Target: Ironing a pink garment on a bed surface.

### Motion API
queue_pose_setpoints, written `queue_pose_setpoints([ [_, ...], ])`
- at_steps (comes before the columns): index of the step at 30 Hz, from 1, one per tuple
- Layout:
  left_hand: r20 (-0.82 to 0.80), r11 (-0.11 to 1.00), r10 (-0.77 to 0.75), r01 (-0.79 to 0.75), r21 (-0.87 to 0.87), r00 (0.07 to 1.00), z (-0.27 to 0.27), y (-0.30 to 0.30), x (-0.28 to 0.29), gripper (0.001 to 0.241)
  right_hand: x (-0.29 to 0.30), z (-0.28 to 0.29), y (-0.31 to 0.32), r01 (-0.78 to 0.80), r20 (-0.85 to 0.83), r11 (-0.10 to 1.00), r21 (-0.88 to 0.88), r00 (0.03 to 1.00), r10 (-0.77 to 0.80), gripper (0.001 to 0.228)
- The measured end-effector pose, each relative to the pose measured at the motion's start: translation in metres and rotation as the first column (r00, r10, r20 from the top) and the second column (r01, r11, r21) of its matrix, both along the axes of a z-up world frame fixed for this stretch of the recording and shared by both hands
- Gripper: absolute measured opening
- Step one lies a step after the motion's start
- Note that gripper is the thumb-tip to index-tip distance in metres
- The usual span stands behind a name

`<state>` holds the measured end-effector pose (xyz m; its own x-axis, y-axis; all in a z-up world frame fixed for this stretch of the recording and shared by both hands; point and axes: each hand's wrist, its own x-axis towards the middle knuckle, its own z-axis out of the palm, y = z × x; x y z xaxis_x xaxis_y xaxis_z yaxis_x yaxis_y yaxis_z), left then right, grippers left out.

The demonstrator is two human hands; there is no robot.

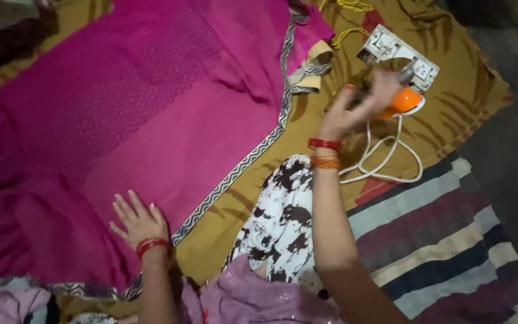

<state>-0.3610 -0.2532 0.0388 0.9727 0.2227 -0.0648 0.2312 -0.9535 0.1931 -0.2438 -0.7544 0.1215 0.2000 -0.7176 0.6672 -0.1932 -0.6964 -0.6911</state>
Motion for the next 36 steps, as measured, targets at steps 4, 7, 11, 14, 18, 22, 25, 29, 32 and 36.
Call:
queue_pose_setpoints([
  [4, -0.05, 1.0, 0.025, -0.025, 0.003, 0.998, 0.012, -0.018, 0.004, 0.07, -0.014, 0.05, -0.031, 0.06, 0.315, 0.989, -0.138, 0.949, -0.013, 0.058],
  [7, -0.075, 0.999, 0.046, -0.045, 0.012, 0.996, 0.017, -0.042, 0.012, 0.071, -0.019, 0.006, -0.075, -0.152, 0.675, 0.964, 0.219, 0.737, -0.037, 0.063],
  [11, -0.098, 0.997, -0.073, 0.074, 0.003, 0.992, 0.007, -0.089, 0.035, 0.073, -0.021, -0.053, -0.115, -0.327, 0.664, 0.763, 0.557, 0.727, -0.173, 0.051],
  [14, -0.081, 0.987, -0.159, 0.157, -0.027, 0.984, 0.008, -0.13, 0.042, 0.073, -0.017, -0.103, -0.134, -0.364, 0.601, 0.674, 0.642, 0.785, -0.149, 0.039],
  [18, -0.029, 0.987, -0.155, 0.154, -0.038, 0.987, 0.015, -0.157, 0.048, 0.071, -0.021, -0.111, -0.124, -0.415, 0.676, 0.673, 0.612, 0.717, -0.173, 0.028],
  [22, -0.029, 0.99, -0.138, 0.138, -0.01, 0.99, 0.014, -0.156, 0.045, 0.071, -0.023, -0.048, -0.075, -0.394, 0.585, 0.671, 0.628, 0.808, -0.073, 0.031],
  [25, -0.008, 0.991, -0.131, 0.131, -0.008, 0.991, 0.013, -0.158, 0.046, 0.071, -0.017, -0.036, -0.057, -0.276, 0.446, 0.733, 0.622, 0.894, -0.041, 0.029],
  [29, -0.025, 0.992, -0.127, 0.128, 0.019, 0.992, 0.011, -0.155, 0.048, 0.071, -0.006, 0.006, -0.001, -0.307, 0.152, 0.828, 0.469, 0.952, 0.266, 0.018],
  [32, -0.047, 0.99, -0.141, 0.142, 0.006, 0.989, 0.011, -0.149, 0.046, 0.072, 0.005, 0.048, 0.065, -0.334, -0.262, 0.91, 0.245, 0.881, 0.394, 0.017],
  [36, -0.041, 0.986, -0.169, 0.168, -0.012, 0.985, 0.013, -0.127, 0.036, 0.074, 0.01, 0.055, 0.129, -0.56, -0.546, 0.82, 0.121, 0.652, 0.526, 0.021],
])
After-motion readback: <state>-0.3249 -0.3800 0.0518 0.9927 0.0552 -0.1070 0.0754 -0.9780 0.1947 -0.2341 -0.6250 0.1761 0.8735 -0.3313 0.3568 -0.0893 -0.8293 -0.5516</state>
